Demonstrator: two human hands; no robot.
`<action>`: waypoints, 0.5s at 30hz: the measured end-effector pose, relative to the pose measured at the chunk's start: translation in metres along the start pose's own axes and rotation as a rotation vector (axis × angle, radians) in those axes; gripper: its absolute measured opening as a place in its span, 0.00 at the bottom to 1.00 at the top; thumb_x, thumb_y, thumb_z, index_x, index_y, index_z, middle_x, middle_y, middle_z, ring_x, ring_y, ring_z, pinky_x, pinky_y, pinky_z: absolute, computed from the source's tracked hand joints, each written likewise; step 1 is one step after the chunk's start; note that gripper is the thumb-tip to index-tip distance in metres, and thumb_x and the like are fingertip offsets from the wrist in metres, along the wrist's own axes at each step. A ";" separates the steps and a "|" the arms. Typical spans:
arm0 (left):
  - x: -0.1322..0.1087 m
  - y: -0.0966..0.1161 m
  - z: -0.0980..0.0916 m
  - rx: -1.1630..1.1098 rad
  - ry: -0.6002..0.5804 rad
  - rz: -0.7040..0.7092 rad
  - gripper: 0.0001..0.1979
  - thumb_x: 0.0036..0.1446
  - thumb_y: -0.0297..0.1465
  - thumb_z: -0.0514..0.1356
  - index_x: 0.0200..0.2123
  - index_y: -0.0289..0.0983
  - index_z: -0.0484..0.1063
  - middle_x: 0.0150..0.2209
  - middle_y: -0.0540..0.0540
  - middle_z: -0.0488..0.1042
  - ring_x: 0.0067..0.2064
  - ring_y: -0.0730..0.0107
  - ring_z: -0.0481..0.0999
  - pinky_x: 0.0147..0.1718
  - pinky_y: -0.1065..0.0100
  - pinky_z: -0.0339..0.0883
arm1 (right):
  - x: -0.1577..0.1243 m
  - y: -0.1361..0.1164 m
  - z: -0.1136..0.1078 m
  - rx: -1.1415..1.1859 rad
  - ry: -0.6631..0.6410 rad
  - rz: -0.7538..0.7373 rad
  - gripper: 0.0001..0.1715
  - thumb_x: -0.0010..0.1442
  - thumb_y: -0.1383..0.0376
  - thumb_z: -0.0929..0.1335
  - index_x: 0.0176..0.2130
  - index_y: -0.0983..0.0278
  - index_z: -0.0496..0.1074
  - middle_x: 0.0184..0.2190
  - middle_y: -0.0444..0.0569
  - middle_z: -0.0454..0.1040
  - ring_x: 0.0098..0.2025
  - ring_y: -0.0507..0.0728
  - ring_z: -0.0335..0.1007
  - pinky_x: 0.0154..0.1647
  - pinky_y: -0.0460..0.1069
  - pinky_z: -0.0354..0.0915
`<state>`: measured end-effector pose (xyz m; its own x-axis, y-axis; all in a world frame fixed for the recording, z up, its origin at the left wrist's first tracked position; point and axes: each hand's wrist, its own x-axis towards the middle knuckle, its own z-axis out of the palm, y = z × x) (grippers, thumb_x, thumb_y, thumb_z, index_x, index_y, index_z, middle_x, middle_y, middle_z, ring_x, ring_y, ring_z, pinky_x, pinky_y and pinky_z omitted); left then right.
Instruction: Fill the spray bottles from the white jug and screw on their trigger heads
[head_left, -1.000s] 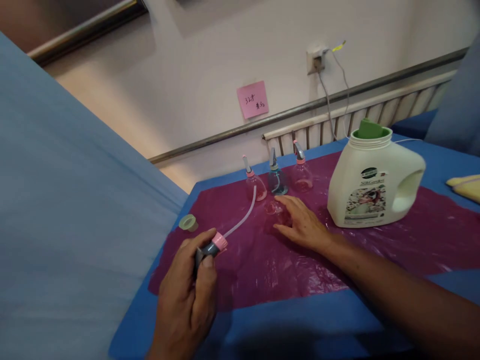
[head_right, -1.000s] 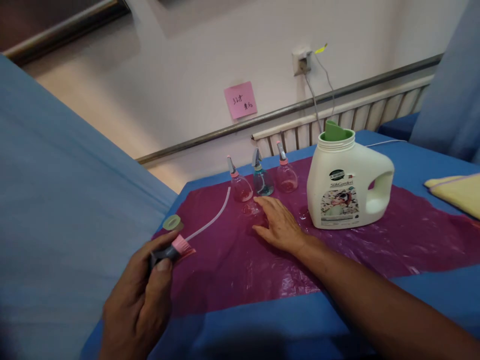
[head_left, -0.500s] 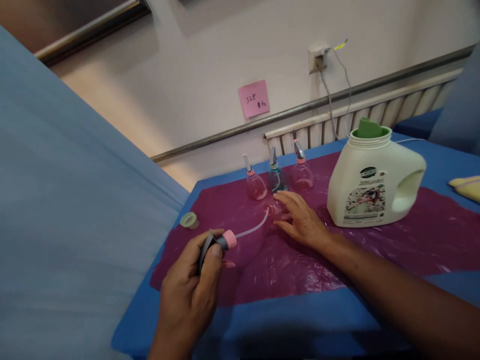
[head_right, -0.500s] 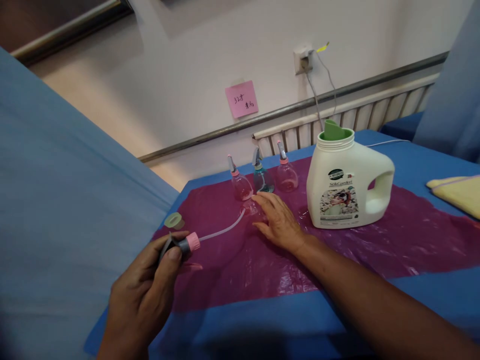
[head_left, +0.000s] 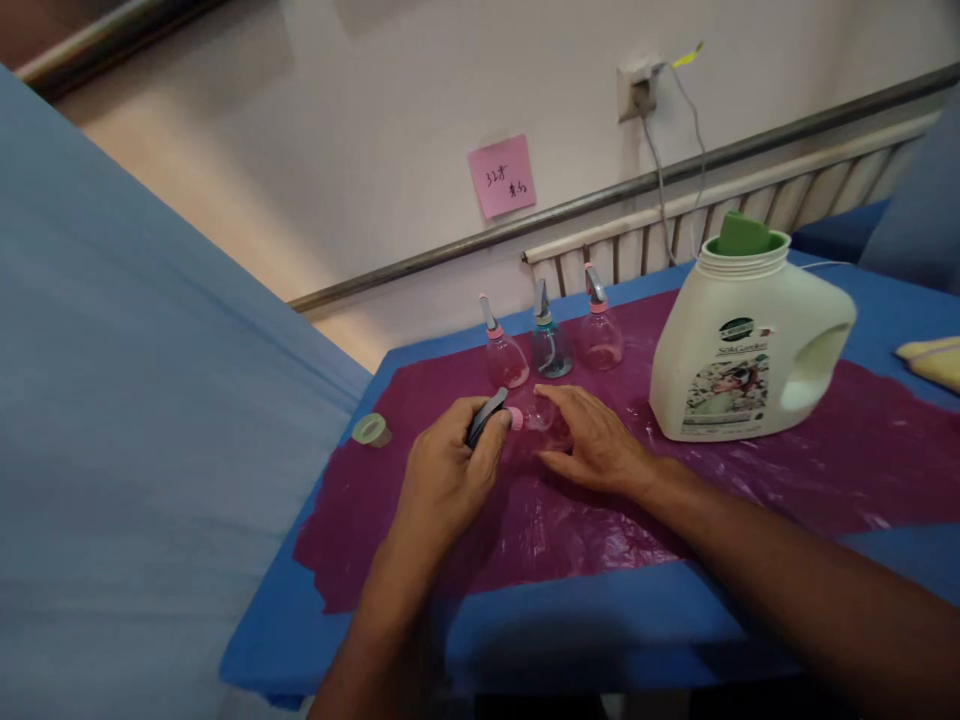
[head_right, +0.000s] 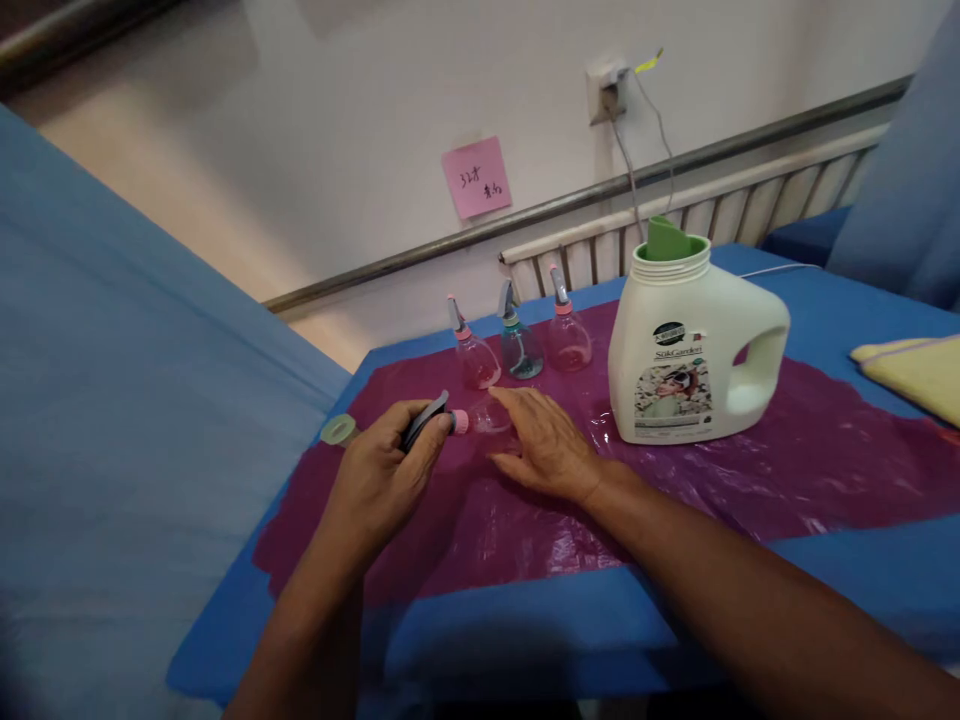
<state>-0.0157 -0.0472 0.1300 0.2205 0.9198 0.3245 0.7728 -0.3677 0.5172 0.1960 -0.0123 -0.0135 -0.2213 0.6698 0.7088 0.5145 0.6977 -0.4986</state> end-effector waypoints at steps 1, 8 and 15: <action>0.004 0.001 -0.001 0.022 -0.022 0.007 0.13 0.75 0.44 0.63 0.47 0.43 0.83 0.40 0.50 0.86 0.39 0.64 0.82 0.38 0.64 0.66 | 0.000 0.000 0.000 -0.002 -0.004 0.022 0.49 0.62 0.62 0.77 0.76 0.59 0.62 0.66 0.62 0.76 0.66 0.72 0.76 0.67 0.71 0.74; 0.030 0.004 -0.005 0.131 -0.086 0.137 0.10 0.74 0.40 0.64 0.43 0.44 0.84 0.42 0.48 0.84 0.45 0.60 0.82 0.43 0.61 0.68 | 0.003 -0.005 0.000 0.004 -0.017 0.127 0.41 0.62 0.58 0.78 0.70 0.58 0.70 0.64 0.61 0.79 0.63 0.72 0.79 0.65 0.70 0.75; 0.051 0.007 -0.001 0.157 -0.145 0.191 0.09 0.68 0.38 0.69 0.47 0.41 0.84 0.43 0.46 0.84 0.44 0.58 0.82 0.44 0.60 0.71 | 0.003 -0.002 0.002 0.049 -0.010 0.155 0.43 0.62 0.57 0.78 0.71 0.58 0.69 0.65 0.60 0.79 0.65 0.71 0.78 0.69 0.70 0.73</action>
<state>0.0001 -0.0032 0.1508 0.4452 0.8499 0.2819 0.7891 -0.5211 0.3251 0.1927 -0.0112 -0.0119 -0.1508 0.7729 0.6163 0.5022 0.5969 -0.6257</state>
